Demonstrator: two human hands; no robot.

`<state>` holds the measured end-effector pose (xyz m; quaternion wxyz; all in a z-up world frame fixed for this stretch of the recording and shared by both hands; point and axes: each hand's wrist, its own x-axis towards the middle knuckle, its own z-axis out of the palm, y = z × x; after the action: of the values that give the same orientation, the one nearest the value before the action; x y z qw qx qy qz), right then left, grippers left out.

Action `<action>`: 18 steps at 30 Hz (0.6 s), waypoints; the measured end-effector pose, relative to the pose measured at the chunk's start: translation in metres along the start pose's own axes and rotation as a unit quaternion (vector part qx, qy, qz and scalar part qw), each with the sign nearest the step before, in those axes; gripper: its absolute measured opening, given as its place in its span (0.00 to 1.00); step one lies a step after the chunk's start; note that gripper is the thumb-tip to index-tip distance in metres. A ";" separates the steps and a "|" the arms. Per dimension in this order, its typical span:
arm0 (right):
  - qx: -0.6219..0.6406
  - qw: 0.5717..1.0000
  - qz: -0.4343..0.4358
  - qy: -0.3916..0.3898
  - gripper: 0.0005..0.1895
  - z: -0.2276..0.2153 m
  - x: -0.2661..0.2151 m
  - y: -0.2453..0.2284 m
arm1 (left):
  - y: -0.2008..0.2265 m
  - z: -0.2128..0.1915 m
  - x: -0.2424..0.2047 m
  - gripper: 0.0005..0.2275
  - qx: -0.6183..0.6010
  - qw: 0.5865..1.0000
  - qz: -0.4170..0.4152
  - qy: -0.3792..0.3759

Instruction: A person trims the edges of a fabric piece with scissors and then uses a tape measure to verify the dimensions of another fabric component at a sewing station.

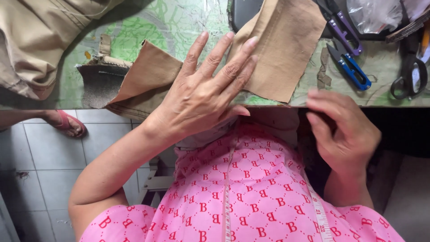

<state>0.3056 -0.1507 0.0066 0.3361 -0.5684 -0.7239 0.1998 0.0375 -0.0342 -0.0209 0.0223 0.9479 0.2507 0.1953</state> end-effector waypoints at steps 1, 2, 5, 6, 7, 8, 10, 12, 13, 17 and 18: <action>0.038 0.998 0.040 0.013 0.02 -0.006 -0.008 -0.008 | 0.001 -0.006 -0.001 0.33 -0.015 1.000 0.006 -0.005; 0.038 0.998 0.038 0.013 0.02 -0.010 -0.019 0.001 | 0.000 -0.013 -0.003 0.33 -0.013 1.000 0.005 -0.004; -0.022 0.974 0.146 -0.170 0.05 -0.013 -0.058 0.044 | 0.001 -0.034 -0.013 0.32 -0.028 0.999 -0.009 0.022; -0.068 0.942 0.205 -0.257 0.08 -0.007 -0.076 0.069 | 0.004 -0.040 -0.017 0.29 -0.044 0.997 -0.016 0.060; -0.114 0.897 0.261 -0.339 0.13 0.000 -0.094 0.094 | 0.006 -0.045 -0.022 0.27 -0.060 0.993 -0.021 0.099; -0.114 0.896 0.259 -0.341 0.13 0.006 -0.094 0.093 | 0.010 -0.044 -0.028 0.27 -0.059 0.993 -0.024 0.100; -0.164 0.680 0.522 -0.489 0.31 0.020 -0.093 0.092 | 0.019 -0.043 -0.041 0.16 -0.097 0.982 -0.021 0.160; -0.128 0.710 0.482 -0.498 0.27 0.019 -0.128 0.120 | 0.029 -0.047 -0.043 0.14 -0.145 0.974 -0.026 0.169; -0.090 0.737 0.444 -0.502 0.26 0.018 -0.145 0.134 | 0.034 -0.049 -0.045 0.12 -0.196 0.964 -0.029 0.177; -0.110 0.809 0.422 -0.393 0.16 0.003 -0.105 0.091 | 0.056 -0.018 -0.050 0.09 -0.318 0.933 -0.034 0.164; -0.083 0.881 0.291 -0.363 0.11 0.001 -0.086 0.066 | 0.062 -0.006 -0.048 0.11 -0.357 0.927 -0.023 0.114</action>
<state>0.3616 -0.2144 -0.0605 -0.0718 -0.6667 -0.6112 0.4205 0.0260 -0.1119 -0.0243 0.3354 0.8426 0.1867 0.3777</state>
